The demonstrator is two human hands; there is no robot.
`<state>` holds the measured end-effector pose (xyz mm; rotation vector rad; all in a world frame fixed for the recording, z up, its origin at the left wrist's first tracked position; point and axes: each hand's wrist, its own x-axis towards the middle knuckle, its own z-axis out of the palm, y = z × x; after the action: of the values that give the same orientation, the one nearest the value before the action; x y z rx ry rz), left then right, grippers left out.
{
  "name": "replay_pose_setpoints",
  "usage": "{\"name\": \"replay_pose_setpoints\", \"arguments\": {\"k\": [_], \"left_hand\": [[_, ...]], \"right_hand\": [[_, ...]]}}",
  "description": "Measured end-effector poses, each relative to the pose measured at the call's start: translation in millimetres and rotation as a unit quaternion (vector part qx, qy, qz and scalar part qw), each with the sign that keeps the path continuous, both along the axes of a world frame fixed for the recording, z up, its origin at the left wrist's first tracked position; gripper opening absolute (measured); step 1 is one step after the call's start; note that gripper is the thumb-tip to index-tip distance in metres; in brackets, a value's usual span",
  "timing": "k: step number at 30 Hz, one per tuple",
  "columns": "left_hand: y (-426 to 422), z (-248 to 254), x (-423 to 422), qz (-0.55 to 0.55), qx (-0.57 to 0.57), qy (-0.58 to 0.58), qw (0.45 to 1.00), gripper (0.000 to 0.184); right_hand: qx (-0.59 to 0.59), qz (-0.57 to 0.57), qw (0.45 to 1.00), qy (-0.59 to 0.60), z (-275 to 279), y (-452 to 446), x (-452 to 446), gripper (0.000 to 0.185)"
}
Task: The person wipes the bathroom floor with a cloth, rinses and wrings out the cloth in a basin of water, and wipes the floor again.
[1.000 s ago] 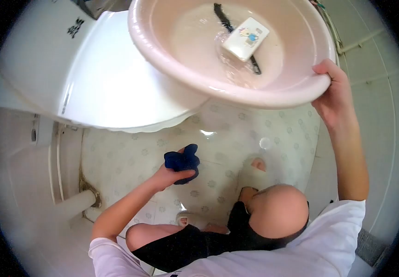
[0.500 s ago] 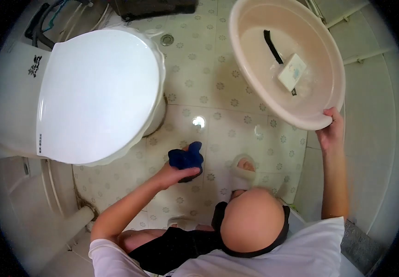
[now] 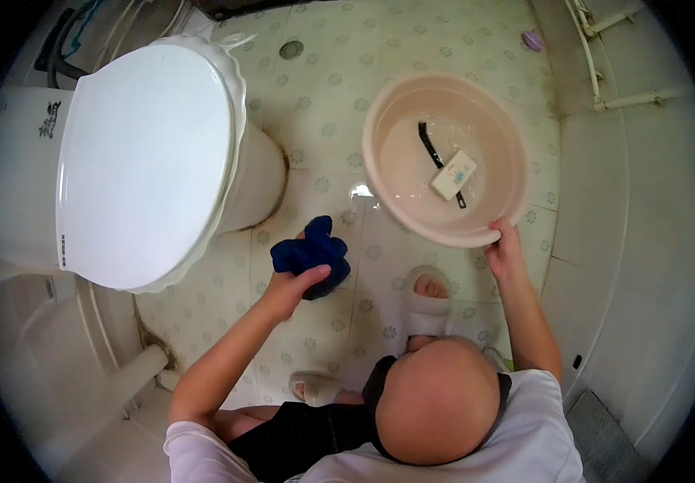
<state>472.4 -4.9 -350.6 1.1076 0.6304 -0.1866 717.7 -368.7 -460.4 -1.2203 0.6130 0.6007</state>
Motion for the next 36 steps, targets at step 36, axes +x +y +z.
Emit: {"name": "replay_pose_setpoints", "arguments": {"k": [36], "left_hand": [[-67,-70,125,0.249,-0.153,0.022,0.956,0.043]], "right_hand": [[0.011,0.193,0.965,-0.179,24,173,-27,0.045]]}}
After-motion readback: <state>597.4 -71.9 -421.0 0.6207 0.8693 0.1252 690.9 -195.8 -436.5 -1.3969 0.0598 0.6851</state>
